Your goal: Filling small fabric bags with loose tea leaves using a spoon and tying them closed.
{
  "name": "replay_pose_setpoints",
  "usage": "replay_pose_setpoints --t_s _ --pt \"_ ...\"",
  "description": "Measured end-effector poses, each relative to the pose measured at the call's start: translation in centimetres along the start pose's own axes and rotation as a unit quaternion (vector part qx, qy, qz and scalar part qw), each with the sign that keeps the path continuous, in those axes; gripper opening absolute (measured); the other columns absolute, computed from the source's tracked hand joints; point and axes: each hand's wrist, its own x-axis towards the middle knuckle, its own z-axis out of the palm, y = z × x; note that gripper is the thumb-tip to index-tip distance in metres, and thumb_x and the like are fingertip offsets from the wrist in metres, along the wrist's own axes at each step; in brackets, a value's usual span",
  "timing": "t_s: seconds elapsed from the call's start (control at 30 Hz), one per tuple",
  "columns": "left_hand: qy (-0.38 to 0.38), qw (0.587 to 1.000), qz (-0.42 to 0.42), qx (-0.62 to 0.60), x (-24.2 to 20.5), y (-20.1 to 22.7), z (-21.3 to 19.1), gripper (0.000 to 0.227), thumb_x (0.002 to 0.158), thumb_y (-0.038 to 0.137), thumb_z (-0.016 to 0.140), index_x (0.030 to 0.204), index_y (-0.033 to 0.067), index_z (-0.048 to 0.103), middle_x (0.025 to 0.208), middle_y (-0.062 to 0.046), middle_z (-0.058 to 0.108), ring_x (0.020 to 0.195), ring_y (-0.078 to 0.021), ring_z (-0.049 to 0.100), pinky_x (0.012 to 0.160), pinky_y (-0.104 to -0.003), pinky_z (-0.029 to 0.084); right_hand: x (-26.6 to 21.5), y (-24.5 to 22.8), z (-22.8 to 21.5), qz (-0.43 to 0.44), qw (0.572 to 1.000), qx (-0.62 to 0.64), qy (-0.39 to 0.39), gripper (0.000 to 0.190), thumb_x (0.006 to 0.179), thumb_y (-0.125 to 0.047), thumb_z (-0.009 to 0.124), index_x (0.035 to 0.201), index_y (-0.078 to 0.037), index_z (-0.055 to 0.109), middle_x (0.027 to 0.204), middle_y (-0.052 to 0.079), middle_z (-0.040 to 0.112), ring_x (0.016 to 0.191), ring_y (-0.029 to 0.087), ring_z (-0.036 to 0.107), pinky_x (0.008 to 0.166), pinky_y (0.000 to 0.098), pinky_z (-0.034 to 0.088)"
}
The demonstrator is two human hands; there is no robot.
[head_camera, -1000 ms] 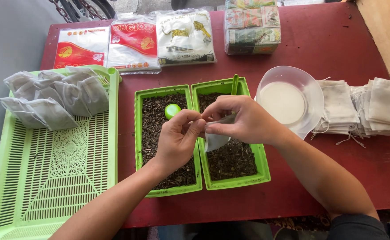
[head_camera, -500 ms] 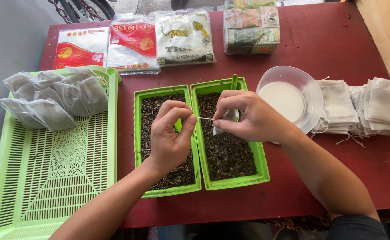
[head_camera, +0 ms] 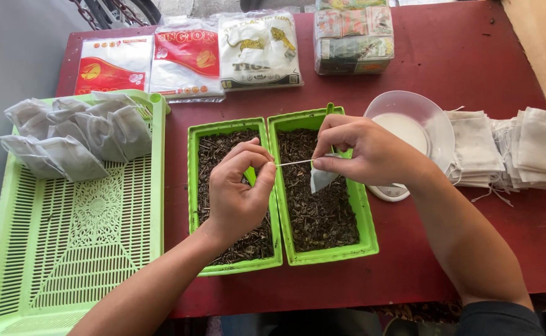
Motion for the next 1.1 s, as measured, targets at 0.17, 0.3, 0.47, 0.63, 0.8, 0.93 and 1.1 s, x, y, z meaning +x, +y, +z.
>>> replay_pose_setpoints --t_s 0.17,0.3,0.47,0.63,0.8,0.93,1.1 --pt "-0.010 1.000 -0.009 0.001 0.3 0.1 0.1 0.019 0.091 0.003 0.066 0.072 0.0012 0.065 0.077 -0.014 0.068 0.079 -0.0306 0.071 0.099 -0.050 0.053 -0.3 -0.5 -0.5 0.014 1.000 0.015 0.012 0.009 0.086 -0.008 0.078 0.078 -0.009 0.074 0.070 0.006 0.060 0.060 0.014 0.056 0.059 0.0292 0.049" --pt "-0.050 0.996 -0.067 -0.006 0.9 -0.7 -0.8 0.020 0.097 0.008 0.064 0.079 0.0052 0.070 0.079 -0.009 0.071 0.083 -0.0254 0.073 0.093 -0.048 0.055 -0.6 -1.0 -1.3 0.019 0.998 0.050 0.033 0.010 0.085 -0.006 0.080 0.077 -0.007 0.075 0.068 0.005 0.061 0.059 0.012 0.054 0.058 0.0274 0.048" --pt "-0.092 0.992 -0.085 -0.027 1.2 0.9 -0.5 0.012 0.099 0.014 0.066 0.098 0.0044 0.073 0.086 -0.011 0.070 0.081 -0.0224 0.072 0.084 -0.042 0.059 -1.7 -2.3 -2.7 0.022 0.996 0.072 0.057 0.010 0.086 -0.001 0.080 0.077 -0.003 0.075 0.068 0.007 0.061 0.058 0.011 0.052 0.053 0.0253 0.047" --pt "-0.179 0.980 -0.084 0.035 2.5 4.0 0.3 0.014 0.097 0.014 0.064 0.107 0.0061 0.069 0.098 -0.006 0.071 0.089 -0.0157 0.067 0.081 -0.029 0.054 -3.8 -3.1 -6.1 0.064 0.994 0.014 0.085 0.009 0.089 -0.006 0.079 0.084 -0.005 0.072 0.078 0.003 0.073 0.070 0.009 0.064 0.062 0.0212 0.052" --pt "-0.213 0.968 -0.125 0.046 3.7 4.2 3.6 0.017 0.097 0.018 0.062 0.107 0.0078 0.072 0.095 -0.002 0.073 0.085 -0.0117 0.065 0.080 -0.027 0.053 -6.0 -3.0 -9.8 0.232 0.969 -0.053 0.071 0.019 0.095 -0.015 0.075 0.078 -0.006 0.078 0.060 0.001 0.065 0.055 0.010 0.051 0.051 0.0270 0.040" --pt "-0.268 0.953 -0.135 0.035 4.5 2.8 9.4 0.021 0.093 0.022 0.064 0.108 0.0078 0.070 0.097 -0.003 0.076 0.089 -0.0135 0.072 0.082 -0.030 0.058 -6.9 -0.2 -11.4 0.251 0.961 -0.101 0.055 0.018 0.095 -0.019 0.075 0.082 -0.008 0.079 0.061 0.001 0.066 0.054 0.011 0.052 0.052 0.0294 0.040" --pt "-0.220 0.974 0.039 0.030 5.0 0.2 15.7 0.017 0.089 0.014 0.074 0.104 0.0058 0.070 0.090 -0.014 0.069 0.089 -0.0358 0.073 0.077 -0.046 0.058 -6.6 5.1 -11.5 0.216 0.976 0.015 0.024 0.009 0.090 -0.009 0.074 0.082 -0.007 0.076 0.065 0.003 0.066 0.063 0.012 0.055 0.058 0.0297 0.044"
